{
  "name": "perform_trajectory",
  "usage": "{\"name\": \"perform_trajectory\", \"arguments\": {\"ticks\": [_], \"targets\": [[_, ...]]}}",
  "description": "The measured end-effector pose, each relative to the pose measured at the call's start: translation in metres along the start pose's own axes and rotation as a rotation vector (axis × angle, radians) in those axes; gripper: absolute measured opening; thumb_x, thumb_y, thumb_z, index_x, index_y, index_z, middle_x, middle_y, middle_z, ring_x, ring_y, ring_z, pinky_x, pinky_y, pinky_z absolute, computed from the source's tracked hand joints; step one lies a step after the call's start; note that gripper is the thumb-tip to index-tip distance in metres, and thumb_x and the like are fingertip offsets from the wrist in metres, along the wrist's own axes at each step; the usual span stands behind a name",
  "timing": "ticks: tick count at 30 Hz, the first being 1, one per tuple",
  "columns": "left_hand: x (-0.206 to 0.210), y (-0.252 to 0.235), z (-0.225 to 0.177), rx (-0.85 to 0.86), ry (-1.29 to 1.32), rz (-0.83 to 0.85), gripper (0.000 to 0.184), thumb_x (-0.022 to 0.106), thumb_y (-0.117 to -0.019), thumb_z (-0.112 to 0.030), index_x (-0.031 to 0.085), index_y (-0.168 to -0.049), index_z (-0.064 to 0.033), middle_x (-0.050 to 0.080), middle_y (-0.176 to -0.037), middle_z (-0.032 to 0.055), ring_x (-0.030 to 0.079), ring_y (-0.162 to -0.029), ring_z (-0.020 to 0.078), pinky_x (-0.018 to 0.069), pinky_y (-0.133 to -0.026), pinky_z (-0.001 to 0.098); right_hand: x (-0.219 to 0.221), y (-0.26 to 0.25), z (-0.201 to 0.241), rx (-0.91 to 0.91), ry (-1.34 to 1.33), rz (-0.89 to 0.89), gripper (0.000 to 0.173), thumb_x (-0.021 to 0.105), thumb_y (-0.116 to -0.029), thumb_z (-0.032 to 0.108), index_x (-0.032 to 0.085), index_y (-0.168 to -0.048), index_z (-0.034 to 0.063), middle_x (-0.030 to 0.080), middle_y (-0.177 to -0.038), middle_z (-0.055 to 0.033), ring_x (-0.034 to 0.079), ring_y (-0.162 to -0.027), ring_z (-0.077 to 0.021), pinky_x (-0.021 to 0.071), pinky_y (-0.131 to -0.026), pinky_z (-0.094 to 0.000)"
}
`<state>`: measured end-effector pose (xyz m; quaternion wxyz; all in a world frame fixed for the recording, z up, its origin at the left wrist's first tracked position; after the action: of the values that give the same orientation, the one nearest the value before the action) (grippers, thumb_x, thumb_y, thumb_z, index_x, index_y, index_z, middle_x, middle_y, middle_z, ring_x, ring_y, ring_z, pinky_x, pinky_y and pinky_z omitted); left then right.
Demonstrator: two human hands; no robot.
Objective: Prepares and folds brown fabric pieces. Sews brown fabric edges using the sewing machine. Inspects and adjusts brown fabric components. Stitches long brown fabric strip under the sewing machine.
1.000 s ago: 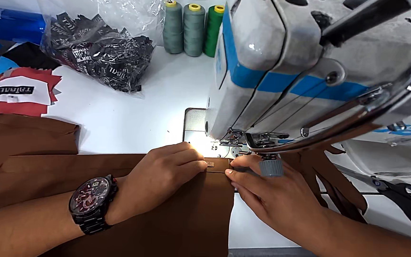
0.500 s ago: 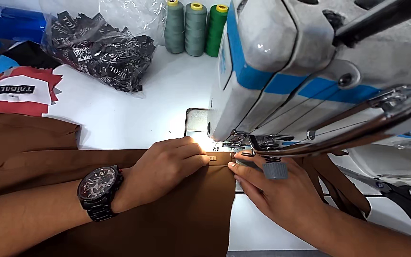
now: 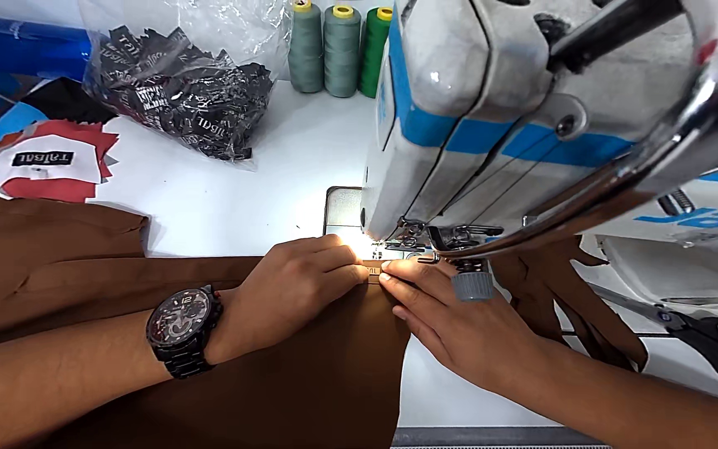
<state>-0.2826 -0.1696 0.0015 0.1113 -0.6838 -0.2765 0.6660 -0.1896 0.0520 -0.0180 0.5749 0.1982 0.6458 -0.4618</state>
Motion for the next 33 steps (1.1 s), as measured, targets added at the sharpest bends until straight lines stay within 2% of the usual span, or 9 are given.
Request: {"name": "perform_trajectory", "arguments": {"ticks": [4,11,16,20,24,29,33], "targets": [[0.0,0.0,-0.001,-0.004,-0.012,0.005,0.022,0.057,-0.099,-0.009,0.079,-0.096,-0.0103,0.07,-0.086,-0.0002,0.065,-0.082,0.0127,0.0513,-0.067,0.024,0.0,-0.001,0.001,-0.009,0.017,-0.002,0.039,0.044,-0.1072,0.036,0.072,-0.126,0.0168,0.068,-0.13,-0.0013,0.063,-0.116,-0.0197,0.051,-0.096,-0.0358],[0.0,-0.001,-0.001,0.036,-0.013,0.037,0.023,0.055,-0.0985,-0.006,0.078,-0.099,-0.0076,0.071,-0.091,0.0028,0.067,-0.087,0.0164,0.0543,-0.071,0.0268,0.0,-0.002,0.002,-0.007,0.035,0.004,0.039,0.044,-0.1071,0.036,0.072,-0.127,0.0173,0.068,-0.133,-0.0009,0.063,-0.118,-0.0202,0.0504,-0.098,-0.037],[-0.003,0.003,-0.008,0.114,-0.071,0.119,0.028,0.05,-0.0982,-0.003,0.076,-0.109,-0.0033,0.074,-0.112,0.0096,0.07,-0.097,0.0196,0.0566,-0.078,0.0275,0.0,-0.001,0.002,0.0,0.048,0.006,0.038,0.044,-0.1068,0.035,0.071,-0.128,0.0181,0.068,-0.132,-0.0004,0.063,-0.118,-0.0202,0.0504,-0.099,-0.0374],[0.0,0.014,-0.006,0.107,-0.072,0.154,0.032,0.047,-0.1008,-0.006,0.073,-0.12,-0.0044,0.071,-0.126,0.01,0.068,-0.115,0.0203,0.0547,-0.096,0.0283,0.0,0.0,0.002,0.005,0.045,0.017,0.04,0.043,-0.107,0.036,0.072,-0.128,0.0179,0.068,-0.133,-0.0005,0.063,-0.122,-0.0203,0.0505,-0.101,-0.0379],[0.001,0.013,0.008,0.111,0.012,0.138,0.033,0.049,-0.1019,-0.006,0.073,-0.124,-0.0087,0.071,-0.128,0.0073,0.064,-0.124,0.0179,0.0498,-0.107,0.0277,0.002,-0.002,-0.002,0.028,0.034,0.052,0.042,0.041,-0.1075,0.038,0.07,-0.131,0.0181,0.069,-0.13,-0.002,0.062,-0.124,-0.0207,0.0487,-0.105,-0.0391],[0.004,0.009,0.017,0.094,0.04,0.092,0.029,0.051,-0.1019,-0.007,0.075,-0.118,-0.007,0.072,-0.121,0.0048,0.065,-0.119,0.0149,0.0494,-0.105,0.0245,0.003,-0.005,-0.008,0.055,0.04,0.073,0.043,0.041,-0.1064,0.038,0.07,-0.131,0.018,0.071,-0.126,-0.0005,0.064,-0.122,-0.0192,0.0496,-0.106,-0.0386],[0.005,0.008,0.018,0.088,0.042,0.117,0.032,0.049,-0.1013,-0.006,0.073,-0.123,-0.006,0.071,-0.125,0.0069,0.063,-0.124,0.0171,0.047,-0.109,0.0261,0.004,-0.005,-0.009,0.074,0.054,0.088,0.044,0.041,-0.1058,0.038,0.071,-0.131,0.0178,0.073,-0.12,-0.0006,0.066,-0.117,-0.0186,0.0513,-0.102,-0.0374]]}}
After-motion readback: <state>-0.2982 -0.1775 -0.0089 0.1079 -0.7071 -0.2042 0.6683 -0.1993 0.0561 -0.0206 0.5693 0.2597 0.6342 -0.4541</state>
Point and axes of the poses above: each hand's wrist, its own y-axis away from the middle knuckle, its own x-axis out of the palm, z = x × y, the point moved 2 cm from there along -y, towards the middle knuckle
